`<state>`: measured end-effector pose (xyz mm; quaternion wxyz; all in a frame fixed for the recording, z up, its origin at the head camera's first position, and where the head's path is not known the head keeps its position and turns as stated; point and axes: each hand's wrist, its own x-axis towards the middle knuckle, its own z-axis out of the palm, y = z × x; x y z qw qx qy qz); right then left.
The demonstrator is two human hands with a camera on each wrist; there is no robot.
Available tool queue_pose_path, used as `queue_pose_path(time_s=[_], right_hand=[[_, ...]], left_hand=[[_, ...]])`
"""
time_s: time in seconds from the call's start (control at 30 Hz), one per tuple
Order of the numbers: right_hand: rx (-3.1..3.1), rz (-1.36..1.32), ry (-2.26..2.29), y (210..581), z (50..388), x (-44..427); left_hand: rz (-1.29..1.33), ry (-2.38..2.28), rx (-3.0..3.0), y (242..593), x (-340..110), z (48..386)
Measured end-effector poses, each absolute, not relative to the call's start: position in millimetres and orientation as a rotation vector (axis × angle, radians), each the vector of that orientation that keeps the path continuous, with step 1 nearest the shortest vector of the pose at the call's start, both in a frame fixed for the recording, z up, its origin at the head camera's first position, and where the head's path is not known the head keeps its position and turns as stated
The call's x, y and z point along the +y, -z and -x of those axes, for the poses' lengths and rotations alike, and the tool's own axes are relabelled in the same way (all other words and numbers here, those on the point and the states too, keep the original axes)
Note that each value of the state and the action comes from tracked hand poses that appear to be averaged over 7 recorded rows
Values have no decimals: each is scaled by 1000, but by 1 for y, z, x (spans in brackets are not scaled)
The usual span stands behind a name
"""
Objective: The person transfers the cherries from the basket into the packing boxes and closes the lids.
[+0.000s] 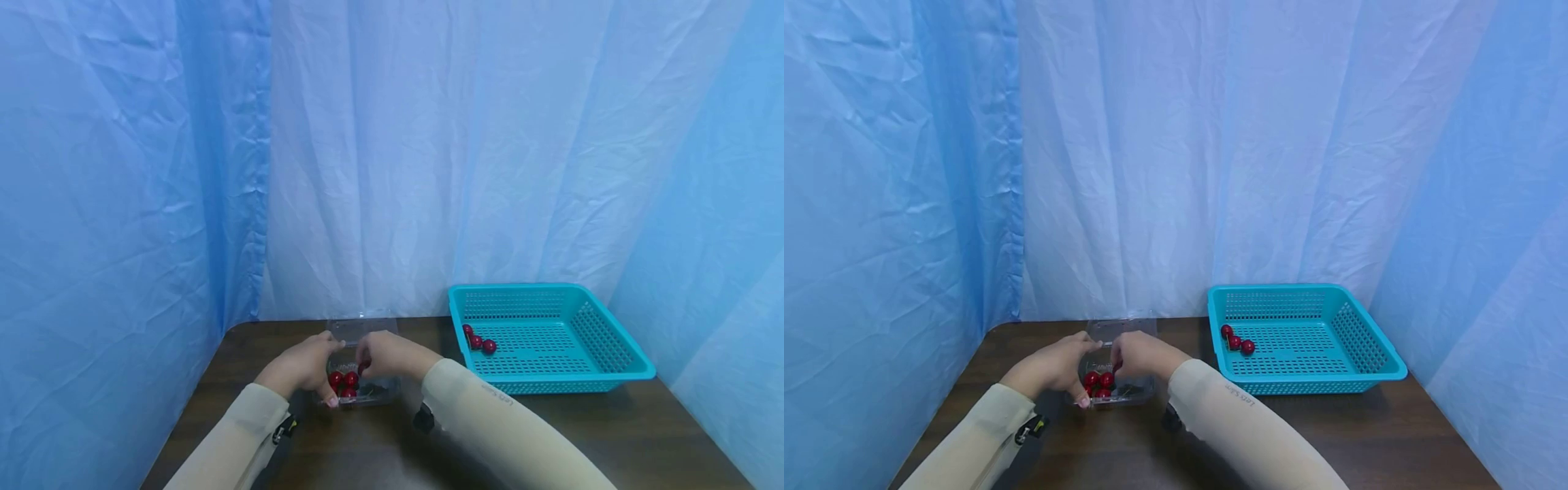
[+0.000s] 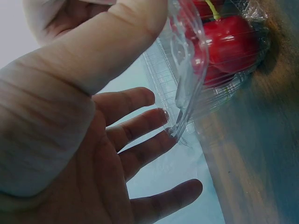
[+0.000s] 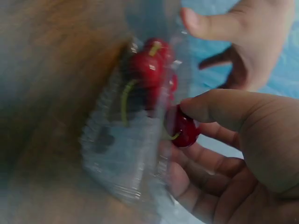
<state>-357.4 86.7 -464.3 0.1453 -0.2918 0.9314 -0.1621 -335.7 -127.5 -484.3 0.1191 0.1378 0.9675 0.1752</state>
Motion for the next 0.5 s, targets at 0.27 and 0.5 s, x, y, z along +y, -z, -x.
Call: queue_pose_path(time_s=[0.27,0.5], right_hand=[[2703,798,397,487,356,77],[2735,774,404,498,359,71]], left_hand=[[-393,-495,2835,484,-127,336],[-384,-495,2836,485,-126,336]])
